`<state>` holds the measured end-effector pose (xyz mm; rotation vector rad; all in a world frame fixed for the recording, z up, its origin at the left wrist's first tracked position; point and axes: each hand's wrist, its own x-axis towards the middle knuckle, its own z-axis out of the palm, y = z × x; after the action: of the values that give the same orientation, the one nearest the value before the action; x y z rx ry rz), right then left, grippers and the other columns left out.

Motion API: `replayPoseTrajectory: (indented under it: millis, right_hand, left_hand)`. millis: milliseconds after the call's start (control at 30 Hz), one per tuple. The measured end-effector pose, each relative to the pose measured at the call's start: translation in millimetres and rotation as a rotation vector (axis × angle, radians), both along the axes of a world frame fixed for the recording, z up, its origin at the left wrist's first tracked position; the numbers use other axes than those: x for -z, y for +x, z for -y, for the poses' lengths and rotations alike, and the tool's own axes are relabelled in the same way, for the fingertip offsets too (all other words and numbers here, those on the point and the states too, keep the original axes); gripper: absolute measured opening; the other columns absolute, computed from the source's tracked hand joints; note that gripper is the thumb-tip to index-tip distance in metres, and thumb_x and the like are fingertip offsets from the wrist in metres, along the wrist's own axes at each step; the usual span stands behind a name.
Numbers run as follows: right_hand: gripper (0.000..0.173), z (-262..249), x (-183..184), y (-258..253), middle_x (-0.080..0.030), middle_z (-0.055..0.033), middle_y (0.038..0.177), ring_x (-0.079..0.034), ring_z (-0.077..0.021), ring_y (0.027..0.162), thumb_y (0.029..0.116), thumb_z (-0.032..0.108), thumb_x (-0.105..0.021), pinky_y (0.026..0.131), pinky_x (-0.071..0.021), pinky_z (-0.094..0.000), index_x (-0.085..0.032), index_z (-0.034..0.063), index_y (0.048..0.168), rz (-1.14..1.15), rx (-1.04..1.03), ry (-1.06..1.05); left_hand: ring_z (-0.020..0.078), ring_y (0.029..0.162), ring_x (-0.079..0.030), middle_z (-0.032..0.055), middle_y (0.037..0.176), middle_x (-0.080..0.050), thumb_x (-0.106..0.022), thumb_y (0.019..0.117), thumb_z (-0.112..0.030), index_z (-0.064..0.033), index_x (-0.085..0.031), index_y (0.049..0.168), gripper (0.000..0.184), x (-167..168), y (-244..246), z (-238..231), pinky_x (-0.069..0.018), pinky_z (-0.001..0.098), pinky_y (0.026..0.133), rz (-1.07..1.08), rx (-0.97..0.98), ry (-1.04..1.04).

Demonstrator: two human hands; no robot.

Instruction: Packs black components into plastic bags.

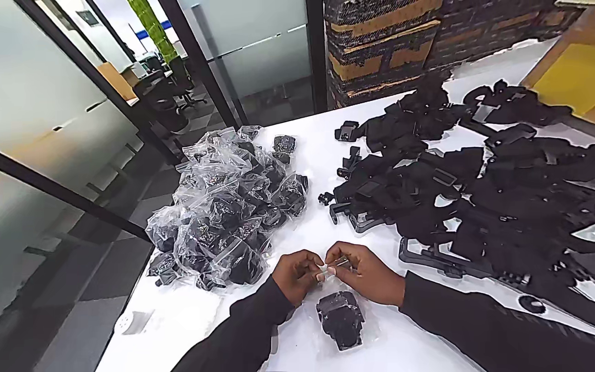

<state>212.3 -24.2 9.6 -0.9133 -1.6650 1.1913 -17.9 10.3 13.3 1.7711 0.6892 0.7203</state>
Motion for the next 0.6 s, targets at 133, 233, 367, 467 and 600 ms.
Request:
replayPoseTrajectory:
  millis: [133,233,367,467,600]
  right_hand:
    - [0.013,-4.1,-1.1,1.2,-0.068,0.0013,0.096,-0.066,-0.0033,0.081,0.0922,0.007,-0.065,0.071,-0.0565,-0.0209,-0.066,0.0067,0.105,0.011,0.023,-0.01]
    - [0.013,-4.7,-0.3,0.3,-0.068,0.0008,0.097,-0.066,-0.0042,0.084,0.0915,0.007,-0.065,0.073,-0.0568,-0.0219,-0.066,0.0065,0.105,0.029,0.02,0.015]
    - [0.015,-4.8,-0.9,0.3,-0.068,0.0019,0.095,-0.066,-0.0043,0.083,0.0898,0.005,-0.065,0.072,-0.0567,-0.0222,-0.066,0.0073,0.104,0.044,0.019,0.041]
    - [0.015,-5.2,-3.0,-2.2,-0.068,0.001,0.096,-0.067,-0.006,0.084,0.0898,0.007,-0.067,0.072,-0.0587,-0.0242,-0.066,0.0077,0.105,0.068,0.026,0.034]
    - [0.016,-4.8,-4.4,-5.6,-0.071,-0.0015,0.099,-0.069,-0.0071,0.087,0.0897,0.013,-0.07,0.077,-0.0594,-0.0259,-0.07,0.0069,0.105,0.182,0.055,0.009]
  left_hand:
    - [0.0076,0.078,-0.072,0.0082,0.09,-0.075,-0.071,0.0897,0.002,0.0075,-0.067,0.103,0.015,-3.6,-2.5,0.9,-0.0616,0.0262,0.077,0.026,-0.043,0.006]
    - [0.009,0.074,-0.071,0.0096,0.086,-0.074,-0.068,0.0892,0.003,0.007,-0.067,0.1,0.012,-5.0,0.7,4.0,-0.0608,0.0272,0.074,-0.019,-0.078,0.127]
    - [0.0152,0.073,-0.072,0.0131,0.085,-0.074,-0.065,0.0884,0.004,0.0067,-0.066,0.099,0.011,-10.4,2.7,7.3,-0.0611,0.0333,0.073,-0.103,-0.075,0.24]
    - [0.0153,0.074,-0.072,0.0135,0.086,-0.074,-0.065,0.091,0.001,0.0062,-0.067,0.102,0.012,-6.5,-1.0,3.8,-0.0613,0.0335,0.075,-0.099,-0.061,0.268]
    - [0.0177,0.08,-0.074,0.0155,0.092,-0.075,-0.066,0.0926,-0.003,0.0067,-0.069,0.104,0.015,-6.1,-4.7,-0.5,-0.0614,0.0356,0.081,-0.105,-0.063,0.317]
